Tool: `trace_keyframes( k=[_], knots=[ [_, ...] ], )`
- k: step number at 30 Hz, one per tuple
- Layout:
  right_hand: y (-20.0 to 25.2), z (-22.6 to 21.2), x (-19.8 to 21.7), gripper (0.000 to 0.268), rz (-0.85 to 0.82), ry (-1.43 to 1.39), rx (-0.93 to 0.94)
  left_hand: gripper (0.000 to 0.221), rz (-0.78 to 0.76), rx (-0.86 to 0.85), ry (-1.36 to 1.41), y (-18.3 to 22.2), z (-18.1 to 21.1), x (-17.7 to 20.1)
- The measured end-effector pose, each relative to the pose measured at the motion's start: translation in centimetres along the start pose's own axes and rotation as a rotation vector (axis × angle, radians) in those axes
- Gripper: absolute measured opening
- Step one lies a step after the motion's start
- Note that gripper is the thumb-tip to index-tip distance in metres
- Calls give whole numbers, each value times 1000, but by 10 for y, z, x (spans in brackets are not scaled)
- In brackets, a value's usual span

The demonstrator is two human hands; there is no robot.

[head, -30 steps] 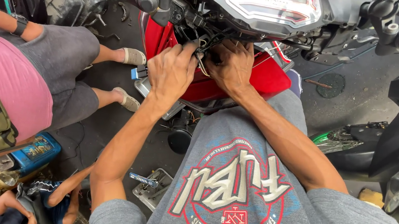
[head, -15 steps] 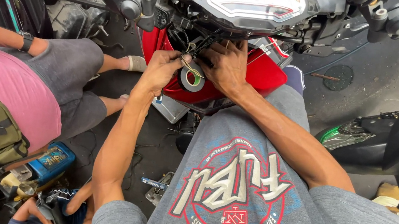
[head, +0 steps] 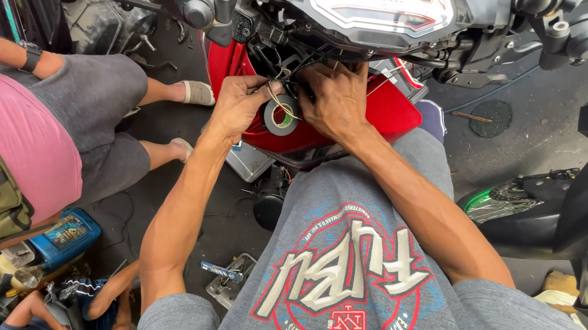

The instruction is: Connecting and insulating electrical wiring for a motorcycle's front panel using electrical tape.

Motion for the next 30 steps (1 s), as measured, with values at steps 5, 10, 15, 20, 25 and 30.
trace_keyframes(
  k=[5,10,15,20,25,30],
  knots=[
    [-1,3,-6,11,-122,13,-30,20,-1,-28,-59,-3,-3,5],
    [-6,-2,5,15,-182,-26,-58,16,15,-69,-119,-2,0,8],
    [-4,-2,10,16,-193,-79,-121,15,9,-94,-155,-1,0,6],
    [2,0,17,18,-235,-350,-222,14,39,-87,-116,3,9,3],
    [27,-12,38,19,-373,-558,-347,11,62,-93,-150,2,2,8],
    [47,-3,56,26,-481,-503,-564,9,104,-124,-277,9,22,3]
  ],
)
Point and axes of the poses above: each hand's wrist, its own y-axis away from the middle knuckle, its own x-axis out of the back of the hand, z = x × y, the point moved 8 cm from there along -y, towards the middle knuckle, and after that the axes turned 3 degrees about y, right-handed, at the moved point
